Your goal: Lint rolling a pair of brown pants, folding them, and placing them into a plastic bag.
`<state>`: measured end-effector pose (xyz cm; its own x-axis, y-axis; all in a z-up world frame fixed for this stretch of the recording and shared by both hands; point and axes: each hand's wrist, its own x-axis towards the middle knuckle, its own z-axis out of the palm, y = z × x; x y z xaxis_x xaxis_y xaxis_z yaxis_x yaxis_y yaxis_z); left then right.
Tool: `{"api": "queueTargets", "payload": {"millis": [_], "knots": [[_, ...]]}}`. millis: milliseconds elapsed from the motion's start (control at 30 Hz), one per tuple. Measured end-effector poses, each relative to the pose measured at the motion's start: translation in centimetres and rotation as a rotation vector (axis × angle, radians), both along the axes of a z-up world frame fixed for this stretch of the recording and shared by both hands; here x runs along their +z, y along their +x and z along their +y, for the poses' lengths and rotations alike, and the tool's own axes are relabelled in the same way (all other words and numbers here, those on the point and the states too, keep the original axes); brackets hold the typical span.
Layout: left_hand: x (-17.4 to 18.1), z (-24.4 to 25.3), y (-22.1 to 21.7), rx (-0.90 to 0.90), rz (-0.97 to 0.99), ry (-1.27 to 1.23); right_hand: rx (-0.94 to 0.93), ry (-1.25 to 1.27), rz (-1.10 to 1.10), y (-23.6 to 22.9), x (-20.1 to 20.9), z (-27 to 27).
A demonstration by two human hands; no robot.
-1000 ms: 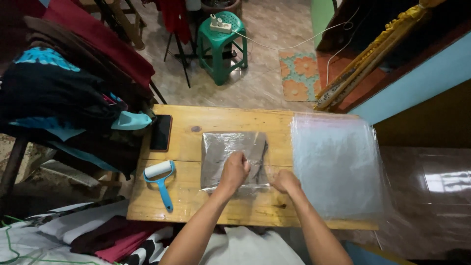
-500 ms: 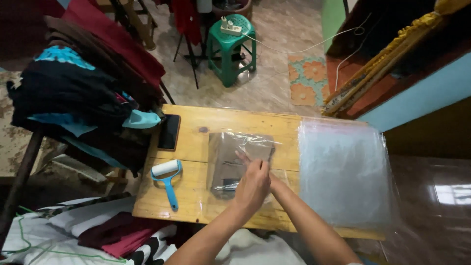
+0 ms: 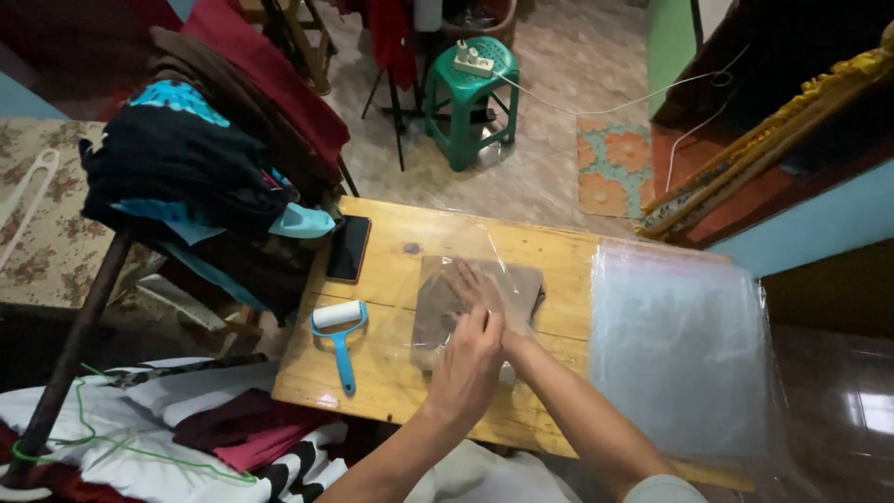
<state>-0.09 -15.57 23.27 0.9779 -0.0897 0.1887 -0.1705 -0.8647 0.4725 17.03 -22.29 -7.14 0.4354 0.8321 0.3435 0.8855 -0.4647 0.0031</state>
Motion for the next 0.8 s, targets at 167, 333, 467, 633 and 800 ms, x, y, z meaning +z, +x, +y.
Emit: {"api": "queueTargets", "payload": {"millis": [167,333,467,633,800], "knots": [[-0.1,-1.3,-1.3,-0.074,-0.104,0.052,-0.424,-0.042,0.814,-3.5,15.7,1.2],[0.0,-2.2,-2.2,-0.14,-0.057,0.06,-0.582,0.197,0.992,-3.3,17.4,2.0],[0.5,-1.9,-2.5,-0.134,-0.078,0.094,-0.742,0.004,0.807,-3.2,14.2,1.6],[1.6,-0.5,-1.6,-0.121,-0.091,0.015,-0.545,0.198,0.729,-3.8,9.0,0.1],[4.7,3.3,0.5,0.055,-0.232,0.12,-0.464,0.345,1.221,-6.0,13.9,-0.1]]}}
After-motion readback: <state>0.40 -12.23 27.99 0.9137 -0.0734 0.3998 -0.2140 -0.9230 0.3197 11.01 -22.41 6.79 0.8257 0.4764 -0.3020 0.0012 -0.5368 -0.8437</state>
